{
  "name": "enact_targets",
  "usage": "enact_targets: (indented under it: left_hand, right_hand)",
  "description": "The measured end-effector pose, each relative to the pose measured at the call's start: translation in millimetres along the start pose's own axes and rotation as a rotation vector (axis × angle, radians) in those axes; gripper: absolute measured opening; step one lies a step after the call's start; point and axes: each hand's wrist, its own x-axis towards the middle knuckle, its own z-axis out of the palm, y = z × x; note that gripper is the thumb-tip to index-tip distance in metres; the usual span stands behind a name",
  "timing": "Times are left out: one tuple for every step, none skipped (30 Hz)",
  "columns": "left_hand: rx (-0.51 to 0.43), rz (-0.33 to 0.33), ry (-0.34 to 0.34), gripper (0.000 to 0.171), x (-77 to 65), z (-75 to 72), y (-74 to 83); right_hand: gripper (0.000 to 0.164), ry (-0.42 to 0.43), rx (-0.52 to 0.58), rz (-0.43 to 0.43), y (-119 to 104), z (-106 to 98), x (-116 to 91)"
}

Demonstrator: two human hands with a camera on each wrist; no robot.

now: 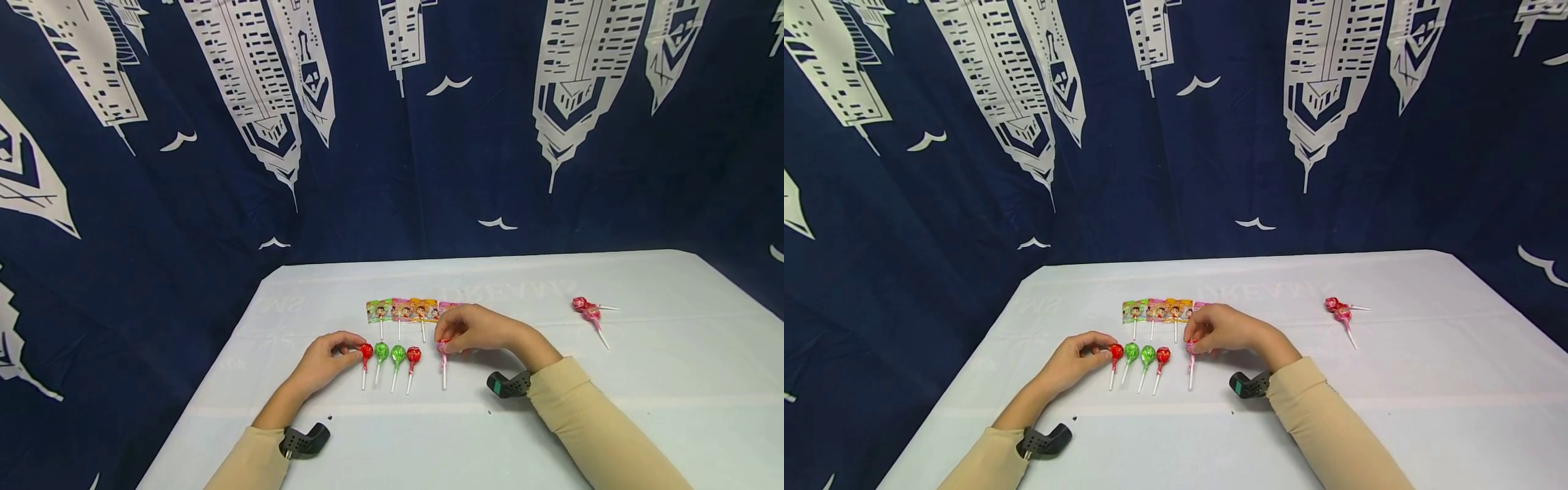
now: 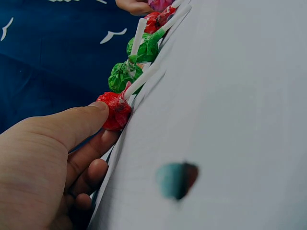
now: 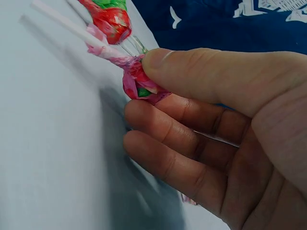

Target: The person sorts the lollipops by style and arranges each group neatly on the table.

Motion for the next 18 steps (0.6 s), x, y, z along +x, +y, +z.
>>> enact_targets:
  left_hand:
    - [-0.002, 0.001, 0.000, 0.017, 0.2, 0.0, -0.4]
    - [-0.003, 0.001, -0.001, 0.017, 0.4, 0.0, -0.6]
    - [-0.003, 0.000, 0.000, 0.017, 0.6, 0.0, -0.9]
    - [-0.003, 0.001, 0.000, 0.017, 0.7, 0.1, -1.2]
    - [-0.004, 0.001, 0.000, 0.017, 0.8, 0.2, -1.4]
    - [-0.004, 0.000, 0.000, 0.017, 0.9, 0.3, -1.5]
    - [-0.004, 0.000, 0.001, 0.017, 0.9, 0.4, -1.5]
    - [-0.004, -0.001, 0.001, 0.017, 0.9, 0.4, -1.5]
    - [-0.004, -0.001, 0.001, 0.017, 1.0, 0.4, -1.4]
    - [-0.004, 0.000, 0.002, 0.017, 1.0, 0.5, -1.4]
    - [-0.004, -0.001, 0.002, 0.017, 1.1, 0.5, -1.4]
    - [-0.004, -0.001, 0.002, 0.017, 1.1, 0.5, -1.4]
    - [-0.003, -0.001, 0.001, 0.017, 1.1, 0.6, -1.4]
    - [-0.002, -0.001, 0.001, 0.017, 1.2, 0.5, -1.4]
    - [0.000, -0.001, 0.001, 0.017, 1.2, 0.5, -1.5]
    - [0.001, -0.001, 0.001, 0.017, 1.2, 0.5, -1.5]
    - [0.002, -0.002, 0.001, 0.017, 1.2, 0.4, -1.5]
    - [0.003, -0.002, 0.001, 0.017, 1.1, 0.4, -1.5]
  right_hand:
    - [0.013, -0.004, 0.000, -0.003, -1, 2, 0]
    - [0.013, -0.005, -0.002, -0.006, -2, 3, 1]
    - [0.013, -0.008, -0.006, -0.015, -3, 4, 1]
    - [0.013, -0.010, -0.010, -0.020, -3, 6, 2]
    - [0.012, -0.011, -0.014, -0.024, -3, 8, 3]
    - [0.012, -0.011, -0.015, -0.028, -4, 9, 3]
    - [0.012, -0.011, -0.017, -0.032, -4, 10, 4]
    - [0.012, -0.011, -0.020, -0.036, -5, 11, 4]
    - [0.012, -0.010, -0.023, -0.038, -5, 13, 5]
    - [0.012, -0.007, -0.027, -0.041, -5, 14, 5]
    - [0.011, -0.004, -0.031, -0.045, -5, 15, 6]
    - [0.011, -0.001, -0.034, -0.047, -5, 16, 6]
    - [0.011, 0.001, -0.036, -0.050, -6, 17, 7]
    - [0.011, 0.004, -0.037, -0.052, -6, 18, 7]
    - [0.011, 0.008, -0.039, -0.055, -6, 18, 8]
    - [0.010, 0.010, -0.039, -0.057, -6, 19, 8]
    - [0.010, 0.012, -0.038, -0.057, -6, 20, 9]
    - [0.010, 0.014, -0.039, -0.057, -6, 20, 9]
